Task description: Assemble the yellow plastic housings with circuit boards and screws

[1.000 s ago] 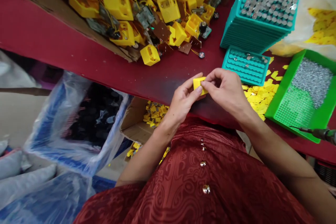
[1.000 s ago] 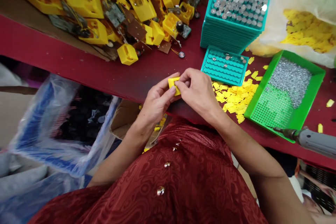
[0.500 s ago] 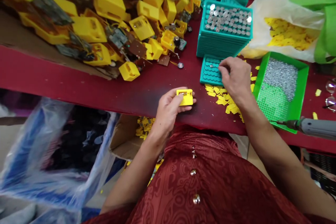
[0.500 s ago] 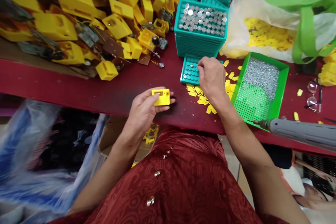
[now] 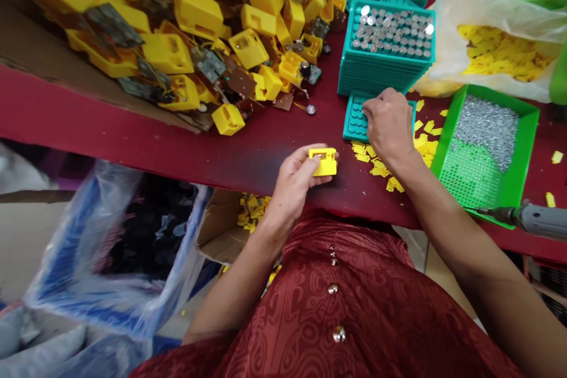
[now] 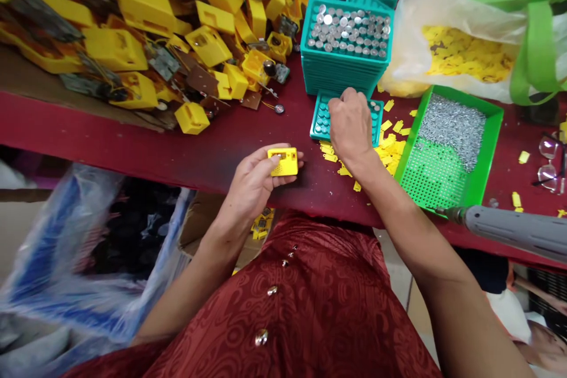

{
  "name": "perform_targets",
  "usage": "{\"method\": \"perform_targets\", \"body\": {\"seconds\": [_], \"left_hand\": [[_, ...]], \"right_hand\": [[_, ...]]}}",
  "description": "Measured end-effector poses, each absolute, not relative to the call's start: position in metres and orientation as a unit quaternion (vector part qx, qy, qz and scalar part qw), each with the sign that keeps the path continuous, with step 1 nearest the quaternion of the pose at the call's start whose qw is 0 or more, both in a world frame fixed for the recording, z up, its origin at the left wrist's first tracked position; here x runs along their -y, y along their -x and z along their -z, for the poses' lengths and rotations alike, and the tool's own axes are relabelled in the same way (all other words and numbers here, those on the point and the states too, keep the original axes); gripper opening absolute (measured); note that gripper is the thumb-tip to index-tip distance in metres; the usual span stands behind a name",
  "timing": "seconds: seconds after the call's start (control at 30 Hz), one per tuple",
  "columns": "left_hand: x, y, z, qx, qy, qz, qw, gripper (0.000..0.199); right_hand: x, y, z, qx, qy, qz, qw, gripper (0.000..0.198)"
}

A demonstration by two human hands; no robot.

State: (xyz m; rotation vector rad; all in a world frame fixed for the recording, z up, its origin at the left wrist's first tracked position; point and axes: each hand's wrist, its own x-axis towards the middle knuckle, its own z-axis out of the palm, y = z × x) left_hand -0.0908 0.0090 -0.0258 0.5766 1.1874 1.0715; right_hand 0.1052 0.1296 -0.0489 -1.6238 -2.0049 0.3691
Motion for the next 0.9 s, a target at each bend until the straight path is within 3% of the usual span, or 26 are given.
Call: {"method": "perform_targets", "body": {"seconds": [0.13, 0.23, 0.53, 0.9], "left_hand": [[-0.006, 0.092, 0.025, -0.521, -0.257, -0.478, 0.659, 0.036], [-0.005, 0.091, 0.024, -0.517, -0.249, -0.481, 0.663, 0.031], [-0.005, 0.085, 0.025, -0.504, -0.242, -0.494, 0.665, 0.035], [-0.002, 0.073, 0.030, -0.501, -0.312, -0.503, 0.631, 0.036]], "right_hand": [[-0.130, -0.108, 0.038, 0.740, 0.629, -0.117, 0.207, 0.015], [-0.136, -0.115, 0.031, 0.746, 0.628, -0.149, 0.167, 0.025], [-0.083, -0.104, 0.000, 0.726, 0.561, -0.253, 0.309, 0.009], [-0.035, -0.071, 0.002, 0.656, 0.565, -0.384, 0.321, 0.008]]}}
